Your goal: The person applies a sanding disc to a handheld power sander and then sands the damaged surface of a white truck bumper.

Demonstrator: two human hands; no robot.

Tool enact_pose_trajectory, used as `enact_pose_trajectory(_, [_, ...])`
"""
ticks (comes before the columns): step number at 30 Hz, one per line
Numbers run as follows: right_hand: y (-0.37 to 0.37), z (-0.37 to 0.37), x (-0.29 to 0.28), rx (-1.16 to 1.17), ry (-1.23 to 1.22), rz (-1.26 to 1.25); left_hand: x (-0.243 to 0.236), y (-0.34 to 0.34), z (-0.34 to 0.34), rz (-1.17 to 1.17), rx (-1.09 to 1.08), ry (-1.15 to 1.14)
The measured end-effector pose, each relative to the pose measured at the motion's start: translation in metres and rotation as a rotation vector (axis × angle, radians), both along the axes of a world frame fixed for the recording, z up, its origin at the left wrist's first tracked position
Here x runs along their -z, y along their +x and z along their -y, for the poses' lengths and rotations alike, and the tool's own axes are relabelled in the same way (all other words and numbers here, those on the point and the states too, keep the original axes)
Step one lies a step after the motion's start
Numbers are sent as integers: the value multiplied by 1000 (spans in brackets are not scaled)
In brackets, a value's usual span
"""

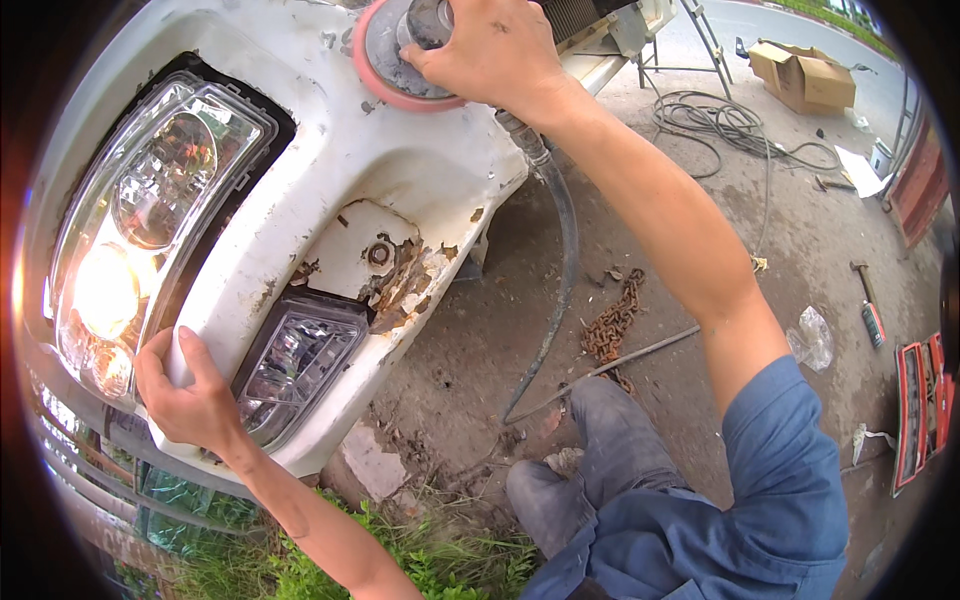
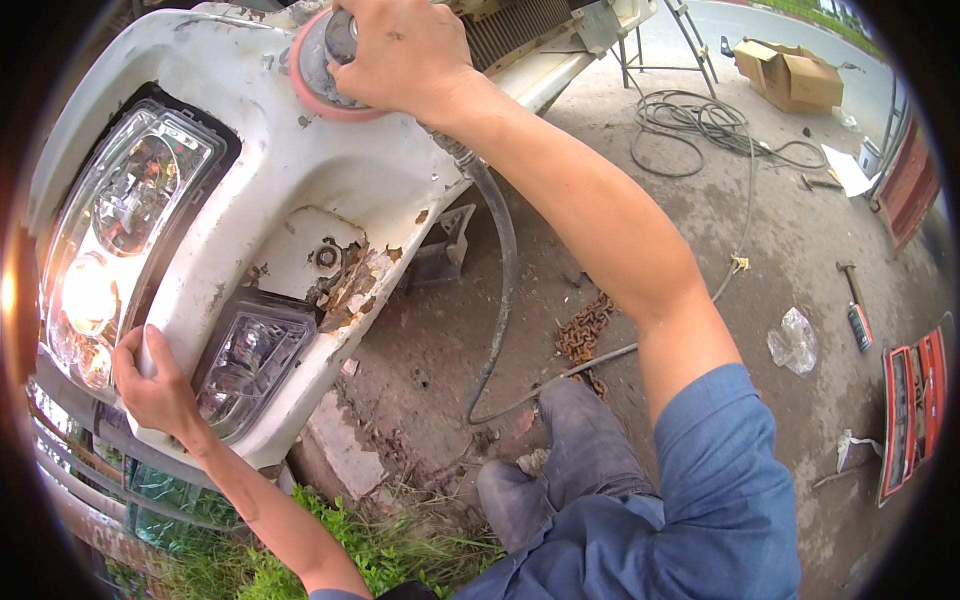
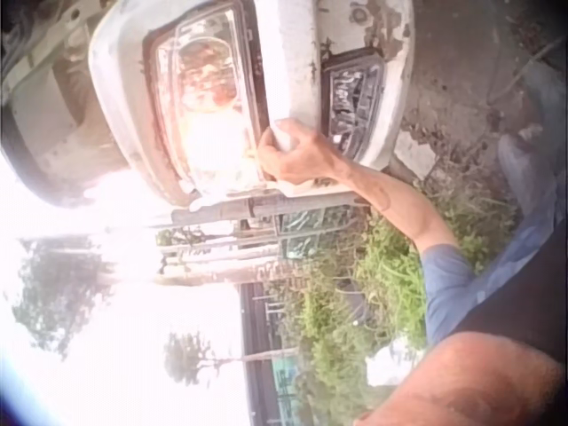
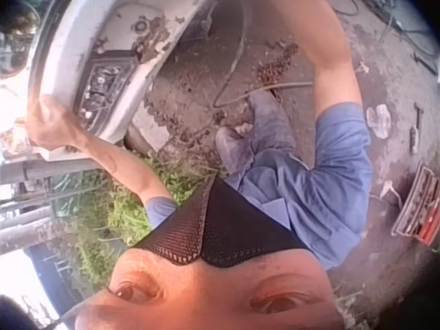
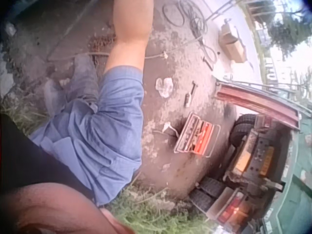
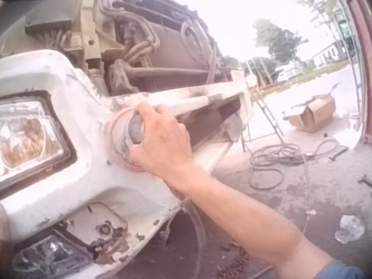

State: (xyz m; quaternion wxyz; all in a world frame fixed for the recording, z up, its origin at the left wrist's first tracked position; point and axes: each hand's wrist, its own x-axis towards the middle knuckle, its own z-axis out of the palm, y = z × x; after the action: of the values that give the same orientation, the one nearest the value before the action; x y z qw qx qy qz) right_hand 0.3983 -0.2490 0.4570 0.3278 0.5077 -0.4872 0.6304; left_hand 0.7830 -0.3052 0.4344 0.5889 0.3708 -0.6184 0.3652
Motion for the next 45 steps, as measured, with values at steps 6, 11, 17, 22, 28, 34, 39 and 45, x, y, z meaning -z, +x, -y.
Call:
enact_pose_trajectory(6, [3,-6,8,13,94,29,0,3,1,-24,-40,27])
enact_pose_trajectory(11, [-5,-3,-1,49,42,-2,-1,1,2,-14,6,12])
enact_pose_trajectory(17, [2,1,2,-3,11,-30,0,5,-1,-30,21,47])
enact_pose_trajectory(22, [-3,-7,1,5,54,1,0,4,3,2,40,11])
enact_pose_trajectory(28, [-13,19,16,-4,35,-19,-2,5,1,-16,2,13])
enact_pose_trajectory(34, [-67,40,44,39,66,86,-1,1,2,8,3,10])
enact_pose_trajectory(39, [-82,49,36,14,58,178,-1,-2,1,-32,-48,25])
enact_pose_trajectory(45, [-59,50,-20,-86,-212,119,-1,5,2,-8,11,55])
